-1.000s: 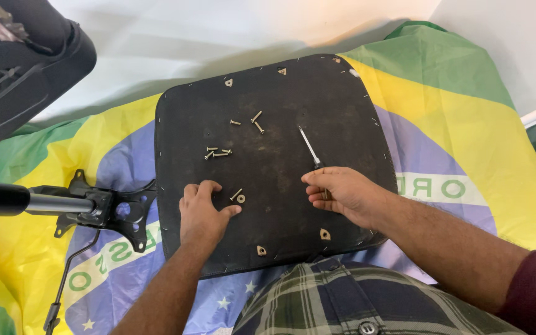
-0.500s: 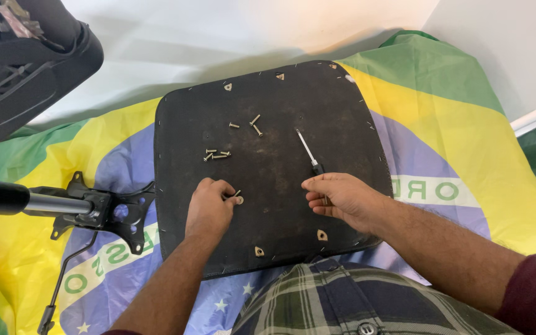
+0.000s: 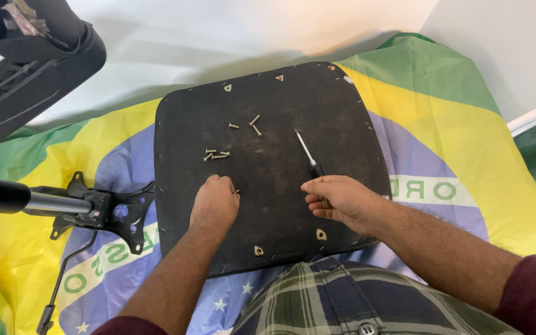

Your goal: The person assembles an office chair by inserting screws and washers into the underside of the seat and tightening them with a screwdriver. The person then positions the chair base onto the seat and continues to secure it with additional screws.

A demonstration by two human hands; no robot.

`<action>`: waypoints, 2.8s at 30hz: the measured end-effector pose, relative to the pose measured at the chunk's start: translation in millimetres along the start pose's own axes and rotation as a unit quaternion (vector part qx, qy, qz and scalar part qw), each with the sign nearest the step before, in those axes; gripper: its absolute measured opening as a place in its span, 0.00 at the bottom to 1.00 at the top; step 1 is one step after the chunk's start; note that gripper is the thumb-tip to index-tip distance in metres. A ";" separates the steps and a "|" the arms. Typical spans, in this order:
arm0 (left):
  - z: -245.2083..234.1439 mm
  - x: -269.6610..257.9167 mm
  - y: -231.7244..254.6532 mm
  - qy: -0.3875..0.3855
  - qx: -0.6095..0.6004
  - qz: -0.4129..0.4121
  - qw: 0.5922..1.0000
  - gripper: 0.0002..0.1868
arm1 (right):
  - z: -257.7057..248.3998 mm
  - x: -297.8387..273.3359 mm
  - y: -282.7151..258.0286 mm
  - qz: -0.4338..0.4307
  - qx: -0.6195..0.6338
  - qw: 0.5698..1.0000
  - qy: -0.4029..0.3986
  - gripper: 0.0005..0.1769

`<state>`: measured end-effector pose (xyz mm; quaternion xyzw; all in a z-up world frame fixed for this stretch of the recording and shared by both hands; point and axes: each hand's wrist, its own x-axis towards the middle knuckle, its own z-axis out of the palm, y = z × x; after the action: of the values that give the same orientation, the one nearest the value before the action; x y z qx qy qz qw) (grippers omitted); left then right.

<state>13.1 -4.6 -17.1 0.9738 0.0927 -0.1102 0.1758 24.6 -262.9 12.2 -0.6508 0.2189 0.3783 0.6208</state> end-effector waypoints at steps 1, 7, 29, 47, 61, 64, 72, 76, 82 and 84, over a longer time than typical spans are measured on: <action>-0.4 1.5 0.2 -0.008 0.009 0.000 1.000 0.08 | 0.0 0.1 0.4 -0.001 -0.001 1.000 -0.002 0.17; -14.9 -0.3 2.7 -0.022 -0.081 -0.029 0.996 0.10 | -2.0 -1.1 1.9 -0.008 0.002 1.000 -0.009 0.16; -32.0 -20.7 76.7 0.185 -0.129 0.208 0.952 0.12 | -4.2 4.2 2.7 0.015 0.182 0.981 -0.072 0.17; -16.6 51.5 7.9 0.050 -0.002 0.011 0.999 0.14 | 0.4 10.9 -9.6 0.052 0.141 0.988 -0.037 0.17; -20.1 61.5 15.0 0.023 0.036 0.032 0.999 0.07 | -1.7 9.6 -4.4 0.046 0.141 0.988 -0.038 0.16; -26.2 61.8 11.5 0.009 -0.005 0.031 0.999 0.08 | -3.8 8.2 -2.1 0.046 0.144 0.988 -0.035 0.16; -37.4 46.2 22.7 -0.096 -0.293 -0.085 0.947 0.10 | -6.9 8.3 0.3 0.028 0.145 0.988 -0.044 0.15; -24.5 25.7 64.5 -0.215 -0.435 0.025 0.874 0.13 | -4.2 12.4 -2.9 0.040 0.183 0.982 -0.038 0.18; -12.6 -13.6 117.3 -0.213 -0.328 0.106 0.914 0.13 | -2.8 15.7 -5.9 0.035 0.247 0.962 -0.107 0.23; -16.7 -19.5 119.6 -0.202 -0.321 0.145 0.914 0.14 | -4.3 16.7 -6.3 0.016 0.249 0.961 -0.117 0.22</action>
<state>23.6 -111.4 41.6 0.8247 -0.0565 -0.2427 0.5078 40.6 -263.2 3.2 -0.4231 0.2427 0.3948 0.7786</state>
